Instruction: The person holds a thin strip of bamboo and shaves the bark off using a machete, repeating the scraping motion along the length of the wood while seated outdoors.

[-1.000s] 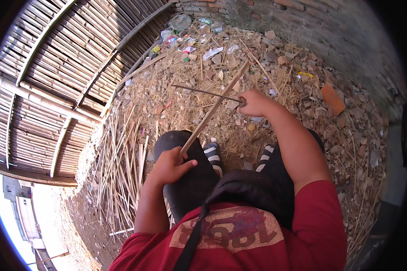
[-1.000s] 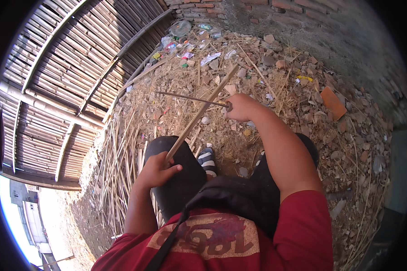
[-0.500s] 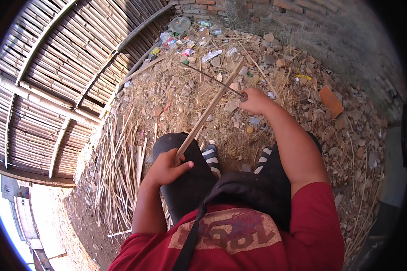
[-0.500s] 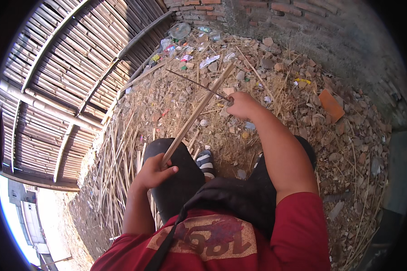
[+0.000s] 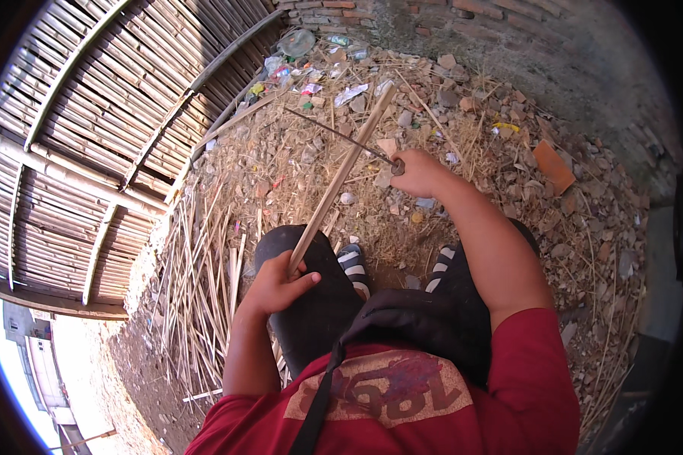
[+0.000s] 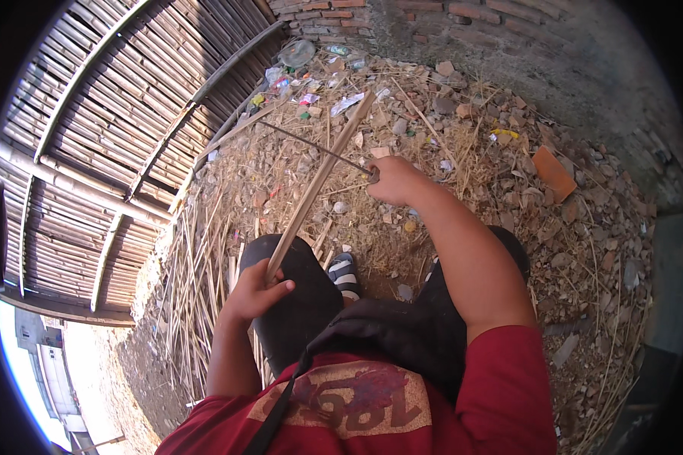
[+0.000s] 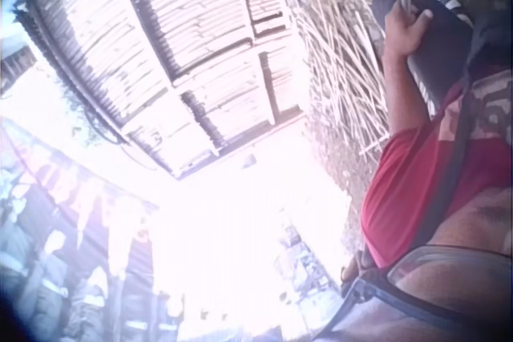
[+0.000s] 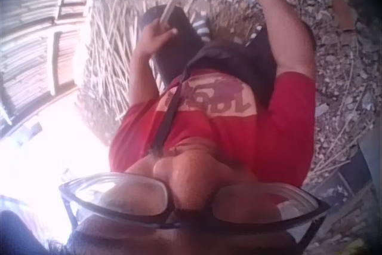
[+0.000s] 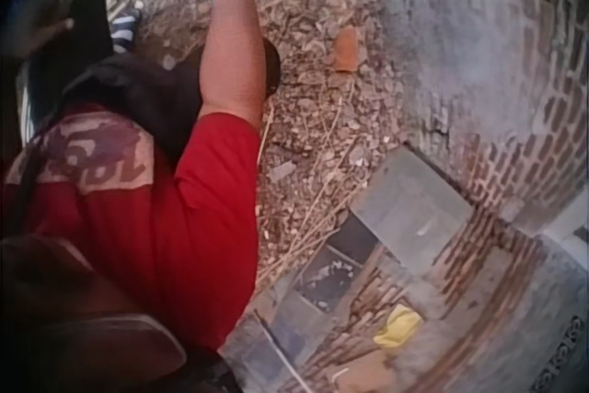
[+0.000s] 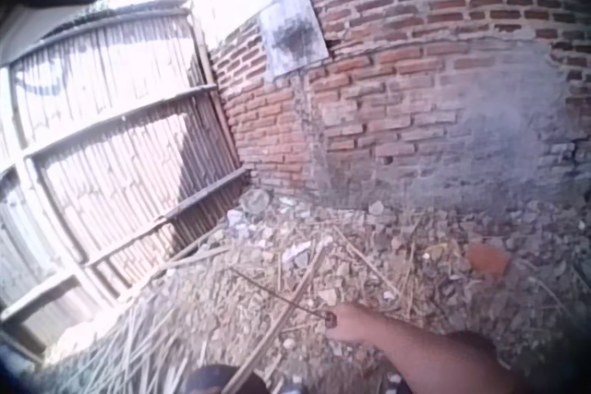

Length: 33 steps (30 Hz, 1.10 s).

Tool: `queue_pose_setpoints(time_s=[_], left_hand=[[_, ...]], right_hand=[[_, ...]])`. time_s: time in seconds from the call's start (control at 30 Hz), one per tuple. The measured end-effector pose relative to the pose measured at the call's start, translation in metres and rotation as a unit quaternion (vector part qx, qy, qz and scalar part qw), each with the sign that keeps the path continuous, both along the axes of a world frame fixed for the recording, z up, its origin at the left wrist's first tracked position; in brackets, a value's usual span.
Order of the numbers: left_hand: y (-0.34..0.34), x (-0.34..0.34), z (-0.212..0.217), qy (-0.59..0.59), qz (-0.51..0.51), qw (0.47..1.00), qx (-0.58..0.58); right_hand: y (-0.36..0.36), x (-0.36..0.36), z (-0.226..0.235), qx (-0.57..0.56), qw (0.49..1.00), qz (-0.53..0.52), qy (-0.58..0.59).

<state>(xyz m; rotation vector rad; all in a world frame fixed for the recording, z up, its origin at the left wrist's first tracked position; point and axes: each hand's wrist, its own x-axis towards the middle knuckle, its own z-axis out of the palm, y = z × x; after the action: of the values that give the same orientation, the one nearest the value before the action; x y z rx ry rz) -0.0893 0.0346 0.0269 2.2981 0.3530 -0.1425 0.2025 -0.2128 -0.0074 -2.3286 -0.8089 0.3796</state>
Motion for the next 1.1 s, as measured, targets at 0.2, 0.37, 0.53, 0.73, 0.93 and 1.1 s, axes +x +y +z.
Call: queue_pose_setpoints(time_s=[0.2,0.37,0.53,0.73,0.93,1.1], left_hand=[[-0.016,0.002,0.016,0.043,-0.036,0.997,0.057],[-0.009,0.001,0.010,0.004,-0.005,0.998,0.059],[-0.014,0.000,0.011,0.054,0.003,0.998,0.022],[-0.001,-0.002,0.002,0.002,0.051,0.994,-0.094],[0.000,-0.003,0.002,0.002,0.071,0.965,-0.251],[-0.008,-0.001,0.015,-0.002,0.081,0.965,-0.249]], right_hand=[[-0.009,0.023,-0.010,-0.019,0.998,-0.055,0.036],[0.003,0.005,-0.001,0.013,0.999,-0.027,-0.021],[-0.002,-0.009,0.015,-0.094,0.994,0.052,0.023],[-0.002,0.001,0.003,0.048,0.998,-0.022,-0.045],[-0.015,-0.004,0.021,-0.012,0.997,0.018,-0.072],[-0.017,-0.005,0.027,0.027,0.995,0.015,-0.099]])
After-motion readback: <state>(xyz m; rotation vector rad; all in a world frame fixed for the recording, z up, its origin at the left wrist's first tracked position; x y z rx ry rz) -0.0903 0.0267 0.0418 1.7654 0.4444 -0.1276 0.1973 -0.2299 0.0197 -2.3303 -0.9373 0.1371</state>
